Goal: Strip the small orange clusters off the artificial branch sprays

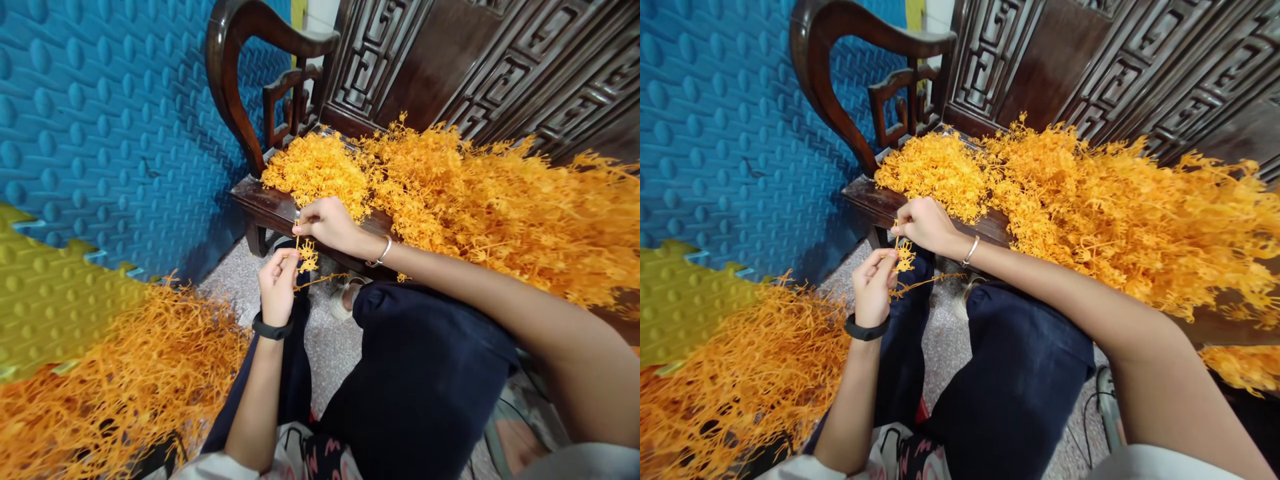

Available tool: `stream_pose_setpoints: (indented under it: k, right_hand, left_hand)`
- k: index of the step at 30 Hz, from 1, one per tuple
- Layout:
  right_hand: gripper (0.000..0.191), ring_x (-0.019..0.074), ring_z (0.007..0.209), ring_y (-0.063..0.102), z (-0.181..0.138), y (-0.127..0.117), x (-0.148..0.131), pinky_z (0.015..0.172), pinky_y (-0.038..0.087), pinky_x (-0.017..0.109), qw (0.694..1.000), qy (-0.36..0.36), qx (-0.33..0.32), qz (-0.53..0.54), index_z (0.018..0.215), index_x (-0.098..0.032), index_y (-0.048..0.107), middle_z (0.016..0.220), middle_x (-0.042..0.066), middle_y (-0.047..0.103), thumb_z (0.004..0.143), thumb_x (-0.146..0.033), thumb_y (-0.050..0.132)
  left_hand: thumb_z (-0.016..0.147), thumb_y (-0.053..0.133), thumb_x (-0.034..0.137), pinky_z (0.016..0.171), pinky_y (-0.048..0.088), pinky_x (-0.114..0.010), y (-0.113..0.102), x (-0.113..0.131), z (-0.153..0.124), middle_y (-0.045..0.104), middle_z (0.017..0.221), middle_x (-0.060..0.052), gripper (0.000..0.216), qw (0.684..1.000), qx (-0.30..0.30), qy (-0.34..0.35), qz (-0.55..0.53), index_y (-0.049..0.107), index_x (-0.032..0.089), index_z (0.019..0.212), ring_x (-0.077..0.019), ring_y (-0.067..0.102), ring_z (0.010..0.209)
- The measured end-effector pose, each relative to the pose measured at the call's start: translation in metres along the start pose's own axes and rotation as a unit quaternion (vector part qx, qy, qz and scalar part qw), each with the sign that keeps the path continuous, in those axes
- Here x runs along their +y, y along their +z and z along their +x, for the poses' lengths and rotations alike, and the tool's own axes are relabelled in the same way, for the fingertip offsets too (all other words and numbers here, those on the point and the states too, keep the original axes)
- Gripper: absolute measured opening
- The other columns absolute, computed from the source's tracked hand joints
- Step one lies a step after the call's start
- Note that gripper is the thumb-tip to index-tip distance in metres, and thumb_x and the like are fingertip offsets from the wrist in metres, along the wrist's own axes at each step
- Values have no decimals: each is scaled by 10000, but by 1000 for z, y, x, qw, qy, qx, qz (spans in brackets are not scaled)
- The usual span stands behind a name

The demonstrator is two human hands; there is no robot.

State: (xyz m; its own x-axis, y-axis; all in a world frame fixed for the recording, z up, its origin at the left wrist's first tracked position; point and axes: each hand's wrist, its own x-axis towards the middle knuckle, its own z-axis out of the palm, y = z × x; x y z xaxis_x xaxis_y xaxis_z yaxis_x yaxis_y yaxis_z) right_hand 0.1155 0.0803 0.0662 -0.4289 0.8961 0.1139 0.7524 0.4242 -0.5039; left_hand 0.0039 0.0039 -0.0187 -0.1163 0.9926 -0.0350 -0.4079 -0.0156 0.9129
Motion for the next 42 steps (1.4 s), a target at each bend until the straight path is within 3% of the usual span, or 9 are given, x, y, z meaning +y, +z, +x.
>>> stream_pose_setpoints:
  k: [17,18,20,23,25,29,32,37,42]
  right_hand:
    - [165,80,596,454,16,7,-14,595,293,220,999,-8,-1,-53,575,-123,604,586,-8,546,716,-207,627]
    - [144,80,601,451,21,-2,-10,600,297,222,998,6,25,-60,582,-118,602,597,-3,549,717,-170,609]
    - [111,80,618,447,31,-31,5,616,306,228,985,65,143,-73,611,-99,598,632,15,558,714,-86,558]
    - [121,67,614,446,39,-75,41,619,327,224,915,150,375,-16,648,-80,573,658,26,544,747,-148,559]
    - [197,63,587,421,37,-85,65,612,336,226,901,141,409,10,602,-102,534,612,5,500,758,-218,568]
    - [96,83,560,435,34,-64,97,592,364,237,902,220,364,76,705,-133,526,593,-27,466,709,-182,609]
    - [54,110,601,496,44,-54,108,631,398,258,919,212,325,64,722,-143,520,626,-1,517,770,-168,526]
    - [279,143,629,513,55,-67,114,718,409,310,931,220,284,-64,575,-148,509,566,29,508,826,-132,388]
    - [119,153,661,543,55,-71,124,718,424,308,924,211,316,-47,608,-138,574,599,27,550,722,-142,539]
  left_hand:
    - [705,636,297,374,120,-181,-12,2,4,304,443,79,138,999,19,-5,-39,603,163,697,-30,199,366]
    - [704,635,296,374,123,-182,-12,2,0,306,443,77,141,999,18,-12,-37,600,161,683,-31,203,366]
    - [706,631,298,377,129,-184,-11,5,-8,317,447,71,152,999,17,-27,-22,595,157,660,-34,220,373]
    - [722,625,312,392,158,-181,-6,10,-21,336,470,62,158,1000,16,-20,6,609,158,689,-40,263,406]
    - [729,621,323,398,174,-178,-3,12,-23,339,475,61,165,1000,11,-6,11,616,159,714,-41,271,416]
    - [750,595,330,386,185,-168,-1,8,-16,336,440,69,171,1000,-17,-8,23,608,161,727,-39,271,396]
    - [768,575,331,373,196,-160,-3,3,-10,360,421,72,165,999,-32,-16,40,599,168,753,-40,283,381]
    - [770,568,334,354,201,-154,-8,2,-8,376,407,74,163,998,-36,-26,51,586,172,759,-42,290,365]
    - [770,564,354,340,195,-154,-10,3,-7,371,404,76,182,997,-36,-29,56,581,173,765,-41,282,352]
